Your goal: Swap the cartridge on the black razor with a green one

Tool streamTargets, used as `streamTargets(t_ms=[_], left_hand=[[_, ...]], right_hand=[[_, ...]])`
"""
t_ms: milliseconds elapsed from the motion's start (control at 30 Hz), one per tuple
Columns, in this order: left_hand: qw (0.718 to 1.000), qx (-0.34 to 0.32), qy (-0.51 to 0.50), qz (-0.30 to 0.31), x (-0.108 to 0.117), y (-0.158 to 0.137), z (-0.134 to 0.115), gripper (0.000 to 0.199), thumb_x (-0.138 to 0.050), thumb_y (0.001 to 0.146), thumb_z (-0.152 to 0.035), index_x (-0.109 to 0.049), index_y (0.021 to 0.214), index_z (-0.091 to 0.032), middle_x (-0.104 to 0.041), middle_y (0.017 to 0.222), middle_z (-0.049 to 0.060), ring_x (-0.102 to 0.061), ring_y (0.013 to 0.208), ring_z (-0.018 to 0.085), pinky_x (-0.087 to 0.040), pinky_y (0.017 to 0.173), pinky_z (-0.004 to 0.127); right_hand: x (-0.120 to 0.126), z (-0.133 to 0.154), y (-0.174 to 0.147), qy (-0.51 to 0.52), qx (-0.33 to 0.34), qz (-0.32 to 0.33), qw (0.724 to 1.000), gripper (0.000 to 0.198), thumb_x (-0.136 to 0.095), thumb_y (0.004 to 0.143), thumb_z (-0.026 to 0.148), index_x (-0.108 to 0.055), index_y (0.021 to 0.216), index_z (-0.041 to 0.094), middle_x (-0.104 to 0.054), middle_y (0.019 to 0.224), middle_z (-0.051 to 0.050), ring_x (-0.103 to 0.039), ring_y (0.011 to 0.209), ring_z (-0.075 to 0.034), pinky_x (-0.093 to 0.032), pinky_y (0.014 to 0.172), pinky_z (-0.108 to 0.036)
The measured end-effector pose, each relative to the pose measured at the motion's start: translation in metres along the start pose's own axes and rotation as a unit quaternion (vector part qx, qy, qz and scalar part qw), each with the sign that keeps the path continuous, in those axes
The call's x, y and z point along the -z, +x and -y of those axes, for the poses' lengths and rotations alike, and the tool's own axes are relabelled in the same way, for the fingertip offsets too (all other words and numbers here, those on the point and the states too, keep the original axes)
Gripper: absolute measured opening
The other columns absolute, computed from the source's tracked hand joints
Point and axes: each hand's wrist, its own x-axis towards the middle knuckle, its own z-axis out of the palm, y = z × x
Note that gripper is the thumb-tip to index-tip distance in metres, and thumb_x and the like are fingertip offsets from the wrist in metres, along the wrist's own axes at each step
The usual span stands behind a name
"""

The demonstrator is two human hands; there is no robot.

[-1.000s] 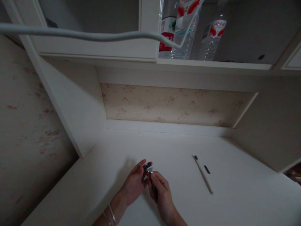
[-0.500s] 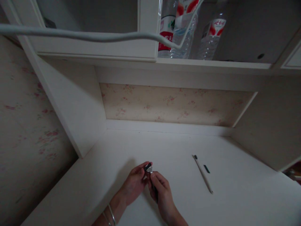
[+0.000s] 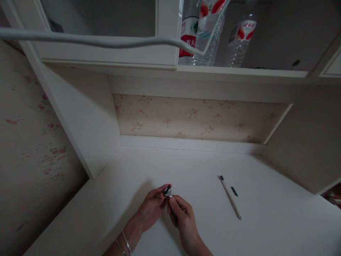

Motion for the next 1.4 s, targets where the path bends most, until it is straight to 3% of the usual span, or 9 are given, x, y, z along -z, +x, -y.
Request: streamTargets(t_ms=[233,433,800,967,1133,1400], left_hand=[[1.000,-0.002,0.016,0.018,-0.001,0.000,-0.004,0.041,-0.083,0.063,-0.026,-0.072,0.100,-0.016,-0.071,0.092,0.006,-0.059,0.078,0.013,-0.043,0.075,0.022],[0.999,-0.010,0.043,0.031,0.003,-0.001,-0.008,0.036,-0.081,0.066,-0.023,-0.072,0.100,-0.017,-0.070,0.104,0.007,-0.060,0.086,0.012,-0.043,0.082,0.020],[0.984,-0.052,0.161,0.065,0.009,0.001,-0.012,0.034,-0.075,0.074,-0.030,-0.070,0.106,-0.020,-0.067,0.111,0.009,-0.058,0.099,0.018,-0.039,0.092,0.027],[0.970,-0.074,0.221,0.072,0.012,0.000,-0.013,0.032,-0.074,0.073,-0.034,-0.071,0.103,-0.022,-0.063,0.119,0.010,-0.056,0.106,0.023,-0.037,0.097,0.034],[0.949,-0.074,0.292,0.097,0.015,-0.002,-0.017,0.037,-0.068,0.078,-0.041,-0.069,0.108,-0.020,-0.061,0.121,0.013,-0.056,0.103,0.025,-0.039,0.095,0.039],[0.922,-0.047,0.355,0.146,0.012,-0.006,-0.026,0.038,-0.061,0.083,-0.044,-0.067,0.112,-0.021,-0.065,0.108,0.011,-0.057,0.092,0.021,-0.041,0.089,0.035]], right_hand=[[0.001,-0.001,0.002,-0.015,0.002,0.001,1.000,0.043,-0.058,0.085,0.053,-0.055,0.065,0.015,-0.032,0.049,0.007,-0.024,0.042,-0.006,-0.015,0.040,-0.021],[0.002,0.002,0.001,-0.032,0.000,0.004,0.999,0.044,-0.057,0.086,0.052,-0.055,0.064,0.014,-0.032,0.047,0.007,-0.024,0.042,-0.006,-0.015,0.039,-0.020],[0.005,0.008,0.003,-0.023,-0.044,0.016,0.999,0.047,-0.058,0.082,0.056,-0.054,0.061,0.015,-0.030,0.044,0.008,-0.022,0.039,-0.006,-0.014,0.037,-0.020],[0.013,0.012,0.005,-0.004,-0.063,0.067,0.996,0.044,-0.058,0.085,0.051,-0.056,0.062,0.014,-0.033,0.041,0.007,-0.023,0.035,-0.005,-0.012,0.036,-0.020],[0.020,0.015,0.006,0.026,-0.085,0.120,0.989,0.040,-0.058,0.086,0.049,-0.060,0.072,0.012,-0.044,0.051,0.005,-0.025,0.034,-0.004,-0.013,0.035,-0.019],[0.025,0.018,0.004,0.056,-0.120,0.178,0.975,0.035,-0.059,0.087,0.046,-0.060,0.079,0.013,-0.045,0.057,0.004,-0.029,0.036,-0.004,-0.019,0.033,-0.017]])
